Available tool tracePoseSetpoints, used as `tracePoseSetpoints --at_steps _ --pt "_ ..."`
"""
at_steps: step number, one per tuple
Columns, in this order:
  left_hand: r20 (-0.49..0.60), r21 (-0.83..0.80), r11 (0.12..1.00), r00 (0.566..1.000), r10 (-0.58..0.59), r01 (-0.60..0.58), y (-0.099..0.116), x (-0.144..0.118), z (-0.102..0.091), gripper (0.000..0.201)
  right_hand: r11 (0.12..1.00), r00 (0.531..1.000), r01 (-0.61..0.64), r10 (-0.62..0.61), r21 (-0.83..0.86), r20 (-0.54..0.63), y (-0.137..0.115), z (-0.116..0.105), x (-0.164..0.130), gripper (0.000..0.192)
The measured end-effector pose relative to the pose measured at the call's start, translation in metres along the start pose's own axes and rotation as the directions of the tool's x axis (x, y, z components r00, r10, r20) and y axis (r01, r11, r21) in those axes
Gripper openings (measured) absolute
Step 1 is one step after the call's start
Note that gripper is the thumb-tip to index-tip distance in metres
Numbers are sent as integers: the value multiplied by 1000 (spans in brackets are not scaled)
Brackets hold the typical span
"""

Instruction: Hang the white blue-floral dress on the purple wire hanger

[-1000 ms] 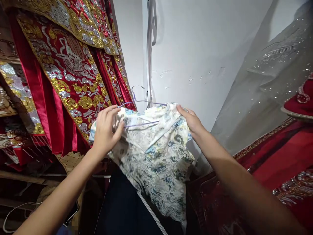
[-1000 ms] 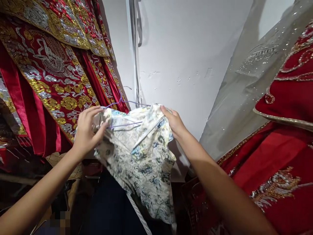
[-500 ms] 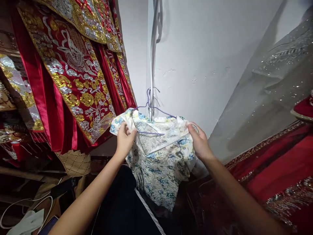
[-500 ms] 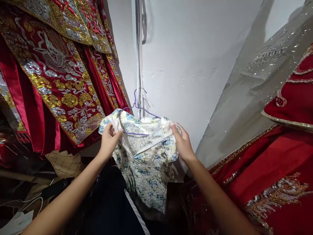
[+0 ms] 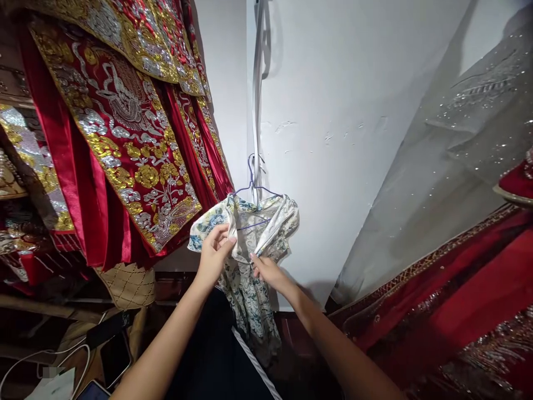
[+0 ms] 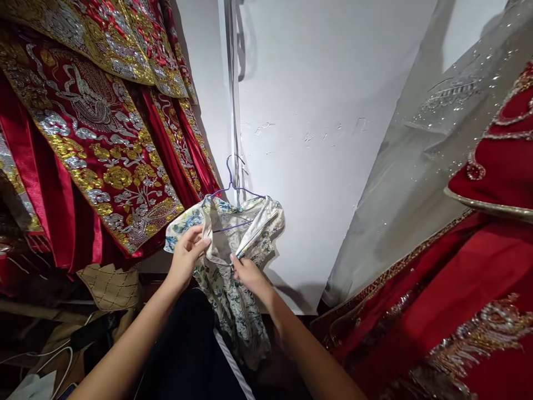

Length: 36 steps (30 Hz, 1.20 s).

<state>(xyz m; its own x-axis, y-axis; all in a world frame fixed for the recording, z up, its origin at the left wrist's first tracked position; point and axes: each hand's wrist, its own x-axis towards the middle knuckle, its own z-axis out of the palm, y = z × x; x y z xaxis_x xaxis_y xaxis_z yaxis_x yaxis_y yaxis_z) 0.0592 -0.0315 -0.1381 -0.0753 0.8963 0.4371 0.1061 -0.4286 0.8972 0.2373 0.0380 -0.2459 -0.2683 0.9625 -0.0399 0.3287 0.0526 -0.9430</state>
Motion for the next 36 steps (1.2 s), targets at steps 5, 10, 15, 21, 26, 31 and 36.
tracePoseSetpoints --at_steps 5,10,15,21,26,31,36 --pt "226 -60 997 974 -34 49 -32 -33 5 36 995 992 28 -17 90 -126 19 25 0 37" --pt "8 127 989 997 -71 70 -105 -85 42 40 978 977 17 28 208 -213 40 38 -45 40" --pt "-89 76 995 994 -55 62 -127 -108 82 23 894 963 118 3 433 -268 34 46 -88 43" --pt "-181 102 993 982 -47 66 -100 -128 84 17 861 978 128 -26 493 -208 8 40 -113 43" --pt "-87 91 995 996 -26 34 -73 -141 69 24 875 979 164 -87 455 -185 -3 41 -122 38" --pt "60 118 992 997 -48 41 -60 -136 54 27 910 980 173 -120 377 -160 -3 34 -123 40" --pt "85 113 992 994 -72 62 -60 -137 47 27 949 991 121 -131 290 17 -6 22 -129 39"
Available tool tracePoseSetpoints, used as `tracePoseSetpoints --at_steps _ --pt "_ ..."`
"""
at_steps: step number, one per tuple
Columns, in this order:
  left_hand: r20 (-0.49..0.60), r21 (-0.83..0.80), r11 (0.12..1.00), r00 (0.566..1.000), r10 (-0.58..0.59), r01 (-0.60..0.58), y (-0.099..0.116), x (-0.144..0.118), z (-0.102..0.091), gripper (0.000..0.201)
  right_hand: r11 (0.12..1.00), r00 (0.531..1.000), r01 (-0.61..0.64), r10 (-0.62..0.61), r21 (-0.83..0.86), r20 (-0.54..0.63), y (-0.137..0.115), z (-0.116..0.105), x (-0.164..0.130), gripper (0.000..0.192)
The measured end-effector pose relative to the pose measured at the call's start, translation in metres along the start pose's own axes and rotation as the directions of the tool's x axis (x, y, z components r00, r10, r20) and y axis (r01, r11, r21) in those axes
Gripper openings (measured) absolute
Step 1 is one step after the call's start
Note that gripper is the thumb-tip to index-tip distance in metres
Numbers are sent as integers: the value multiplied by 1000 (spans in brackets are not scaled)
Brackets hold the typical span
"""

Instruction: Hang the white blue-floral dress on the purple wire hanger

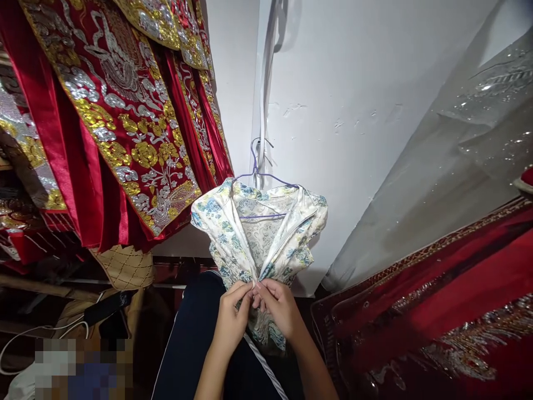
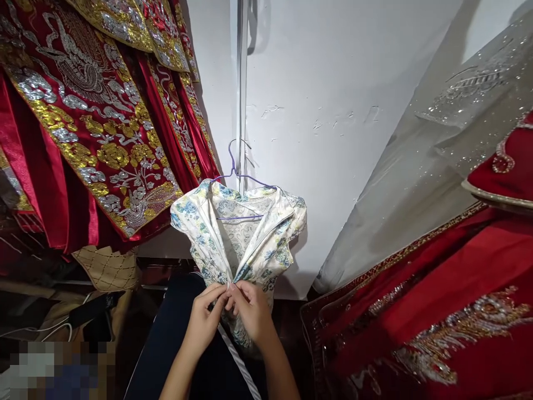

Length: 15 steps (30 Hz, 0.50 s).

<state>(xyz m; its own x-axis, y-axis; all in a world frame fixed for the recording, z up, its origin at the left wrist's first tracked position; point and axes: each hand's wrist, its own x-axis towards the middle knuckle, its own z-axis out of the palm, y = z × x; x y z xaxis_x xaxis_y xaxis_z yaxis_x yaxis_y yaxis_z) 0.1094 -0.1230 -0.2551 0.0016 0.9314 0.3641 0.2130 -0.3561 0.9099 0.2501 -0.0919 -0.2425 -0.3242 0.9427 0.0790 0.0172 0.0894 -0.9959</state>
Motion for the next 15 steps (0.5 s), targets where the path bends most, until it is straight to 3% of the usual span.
tracePoseSetpoints --at_steps 4,7,10,12,15 --pt "-58 -11 1000 998 -17 17 -4 -3 3 26 984 991 -113 121 137 -48 -16 5 4 38" --pt "-111 8 1000 994 -11 12 -6 -6 3 24 966 980 -138 165 220 -113 -47 1 26 33" --pt "-117 65 998 993 -13 21 -8 -11 1 24 950 987 7 42 311 -153 -92 -13 65 31" --pt "-102 107 994 995 -8 19 -10 -14 0 24 926 993 70 -28 371 -119 -124 -23 91 29" --pt "-68 182 983 997 22 -9 -17 -14 4 26 920 980 166 -114 355 -164 -159 -31 115 25"
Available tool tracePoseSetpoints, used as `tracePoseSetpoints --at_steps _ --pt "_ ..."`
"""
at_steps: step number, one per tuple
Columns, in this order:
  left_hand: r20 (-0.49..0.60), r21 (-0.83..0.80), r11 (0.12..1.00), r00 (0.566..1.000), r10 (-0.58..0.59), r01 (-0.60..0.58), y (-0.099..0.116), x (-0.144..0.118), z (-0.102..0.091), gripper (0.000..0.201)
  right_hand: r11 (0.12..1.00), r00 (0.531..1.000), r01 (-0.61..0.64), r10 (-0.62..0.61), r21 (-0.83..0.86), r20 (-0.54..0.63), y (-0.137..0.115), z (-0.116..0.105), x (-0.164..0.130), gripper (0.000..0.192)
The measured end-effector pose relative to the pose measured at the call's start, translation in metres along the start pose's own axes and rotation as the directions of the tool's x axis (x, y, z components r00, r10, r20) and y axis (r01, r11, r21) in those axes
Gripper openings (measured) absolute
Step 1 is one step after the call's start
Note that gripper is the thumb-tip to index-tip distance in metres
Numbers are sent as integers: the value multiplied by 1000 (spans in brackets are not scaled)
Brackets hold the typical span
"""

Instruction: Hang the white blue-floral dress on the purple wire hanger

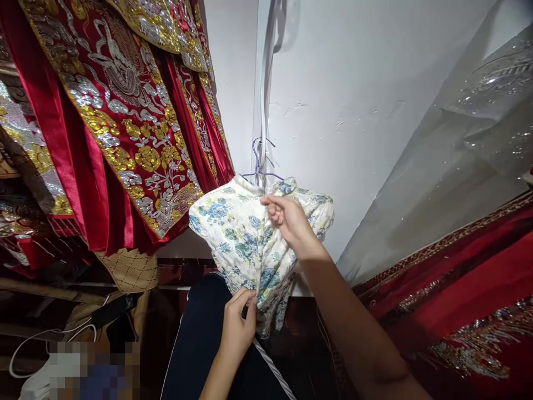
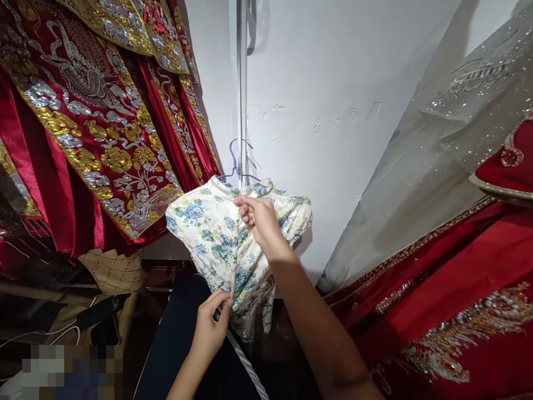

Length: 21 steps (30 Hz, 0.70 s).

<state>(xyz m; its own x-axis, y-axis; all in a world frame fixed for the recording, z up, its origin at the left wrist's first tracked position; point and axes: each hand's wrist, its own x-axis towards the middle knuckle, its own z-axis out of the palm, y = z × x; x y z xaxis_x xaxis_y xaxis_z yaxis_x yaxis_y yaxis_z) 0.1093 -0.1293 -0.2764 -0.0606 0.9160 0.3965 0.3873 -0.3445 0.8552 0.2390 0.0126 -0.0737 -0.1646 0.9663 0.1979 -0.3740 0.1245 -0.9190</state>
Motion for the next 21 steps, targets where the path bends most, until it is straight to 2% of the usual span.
tracePoseSetpoints --at_steps 3,5,7,9,11,12,15,18,21 --pt "50 61 998 998 27 -30 0 8 1 29 986 993 120 -120 -113 7 -12 8 2 24" --pt "90 54 997 994 59 -64 12 20 -7 27 963 985 174 -169 -207 44 -12 10 -7 25" --pt "68 11 992 990 125 -126 37 41 -21 23 933 974 226 -215 -280 70 -11 10 -18 26" --pt "-69 -15 976 974 214 -216 70 71 -38 29 911 966 258 -241 -322 93 -12 11 -29 26" --pt "-173 18 943 928 330 -332 105 106 -52 39 902 962 271 -246 -335 114 -18 12 -36 26" --pt "-192 49 923 903 384 -382 120 124 -57 40 901 960 280 -255 -331 118 -20 13 -38 25" --pt "-124 152 855 849 514 -495 152 165 -60 23 897 942 335 -321 -288 95 -22 15 -37 25" --pt "-101 261 800 809 579 -540 164 179 -59 17 893 933 351 -358 -282 30 -2 6 -28 24" --pt "-251 259 823 787 563 -506 156 178 -76 16 904 969 236 -249 -356 10 33 -13 -18 24"
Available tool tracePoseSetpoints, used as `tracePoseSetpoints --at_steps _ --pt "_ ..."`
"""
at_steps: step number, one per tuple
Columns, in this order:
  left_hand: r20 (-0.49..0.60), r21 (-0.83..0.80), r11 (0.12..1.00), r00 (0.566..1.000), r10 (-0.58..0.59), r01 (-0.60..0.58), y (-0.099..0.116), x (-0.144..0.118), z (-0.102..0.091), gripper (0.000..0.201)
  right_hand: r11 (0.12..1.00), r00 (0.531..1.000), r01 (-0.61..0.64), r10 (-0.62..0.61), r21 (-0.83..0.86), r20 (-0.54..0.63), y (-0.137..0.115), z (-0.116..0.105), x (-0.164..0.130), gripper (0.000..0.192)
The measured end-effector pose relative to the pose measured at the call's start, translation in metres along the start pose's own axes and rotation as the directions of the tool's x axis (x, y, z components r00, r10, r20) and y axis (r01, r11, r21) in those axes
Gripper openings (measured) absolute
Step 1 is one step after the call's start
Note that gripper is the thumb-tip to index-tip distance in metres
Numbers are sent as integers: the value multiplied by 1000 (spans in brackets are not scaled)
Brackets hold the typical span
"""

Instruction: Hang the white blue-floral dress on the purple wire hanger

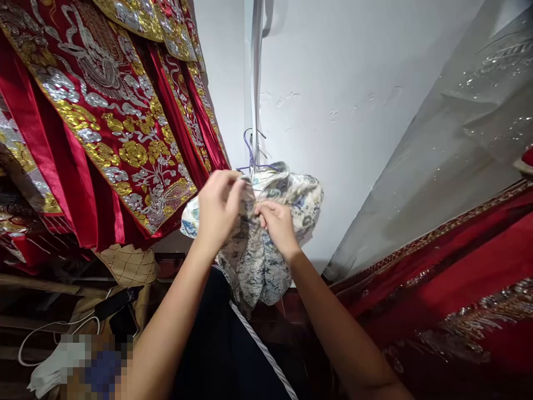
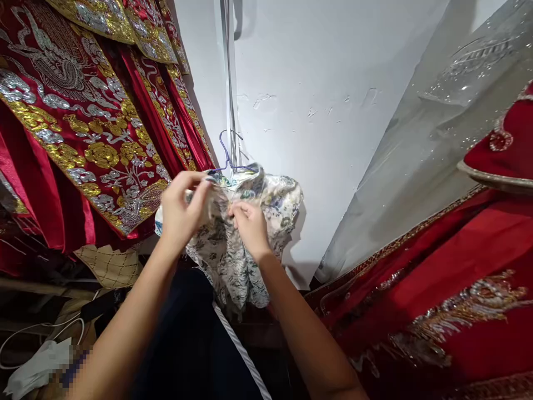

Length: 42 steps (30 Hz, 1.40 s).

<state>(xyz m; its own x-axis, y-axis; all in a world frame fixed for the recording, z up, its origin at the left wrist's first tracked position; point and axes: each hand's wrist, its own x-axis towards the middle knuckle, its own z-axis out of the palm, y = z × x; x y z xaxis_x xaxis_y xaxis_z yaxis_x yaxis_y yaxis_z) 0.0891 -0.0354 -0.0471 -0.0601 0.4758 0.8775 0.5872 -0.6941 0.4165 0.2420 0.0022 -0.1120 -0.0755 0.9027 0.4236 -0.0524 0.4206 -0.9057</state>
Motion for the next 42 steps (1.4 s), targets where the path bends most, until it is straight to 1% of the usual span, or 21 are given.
tracePoseSetpoints --at_steps 2,3,5,6,8,9,11,14,16,18,21,24,28,31,33,35,37,38,39,40,42 --pt "-175 -76 994 980 -96 83 -22 -3 -19 16 996 995 -93 93 -17 38 23 -6 -4 26" --pt "-260 -149 980 950 -171 136 -36 -6 -29 16 992 990 -126 126 -10 55 30 -9 -8 27" --pt "-356 -366 896 852 -384 251 -68 -17 -43 18 988 983 -154 152 7 103 35 -13 -17 29" --pt "-337 -490 812 790 -512 317 -82 -27 -46 21 988 979 -153 151 7 140 34 -13 -22 28" --pt "-205 -671 600 669 -714 435 -102 -58 -41 27 990 970 -142 142 -13 199 26 -11 -32 25" --pt "-128 -710 511 624 -771 485 -106 -77 -34 29 989 966 -142 145 -29 215 23 -9 -37 24" --pt "-79 -695 464 583 -808 549 -104 -121 -16 27 987 956 -154 162 -51 246 18 -5 -47 24" --pt "192 -518 436 597 -779 736 -88 -171 8 28 979 903 -167 198 -114 383 19 0 -63 26" --pt "275 -454 476 627 -729 753 -76 -180 14 26 972 853 -125 208 -200 478 23 2 -72 28" --pt "257 -511 499 679 -688 700 -63 -170 12 27 961 859 -81 202 -265 471 27 3 -75 30" --pt "221 -605 532 767 -602 592 -38 -138 3 25 960 935 -101 181 -260 305 32 3 -72 33" --pt "314 -509 694 861 -400 508 -3 -113 -7 18 978 959 -147 177 -147 223 35 3 -66 35" --pt "471 -357 857 864 -178 371 34 -100 -19 20 950 927 -292 254 109 276 28 3 -70 47" --pt "500 -299 909 859 -110 290 38 -91 -26 19 846 831 -506 427 167 357 9 -2 -76 69" --pt "482 -294 914 869 -110 278 32 -88 -28 30 813 738 -575 466 93 489 -10 -7 -78 64" --pt "523 -323 898 847 -94 299 22 -94 -29 38 842 626 -537 443 -58 642 -28 -14 -75 49" --pt "619 -328 886 783 -60 328 11 -108 -29 42 881 501 -410 435 -237 748 -44 -21 -68 36" --pt "670 -302 893 740 -50 334 5 -118 -30 42 893 464 -329 437 -308 771 -50 -25 -62 27" --pt "712 -251 909 700 -60 333 -2 -128 -32 40 905 481 -244 426 -349 767 -53 -29 -54 18" --pt "743 -179 927 663 -92 329 -9 -137 -35 36 918 557 -158 387 -364 735 -53 -32 -46 10" --pt "774 -15 945 602 -195 326 -24 -148 -44 29 935 782 24 203 -354 589 -46 -36 -25 9"
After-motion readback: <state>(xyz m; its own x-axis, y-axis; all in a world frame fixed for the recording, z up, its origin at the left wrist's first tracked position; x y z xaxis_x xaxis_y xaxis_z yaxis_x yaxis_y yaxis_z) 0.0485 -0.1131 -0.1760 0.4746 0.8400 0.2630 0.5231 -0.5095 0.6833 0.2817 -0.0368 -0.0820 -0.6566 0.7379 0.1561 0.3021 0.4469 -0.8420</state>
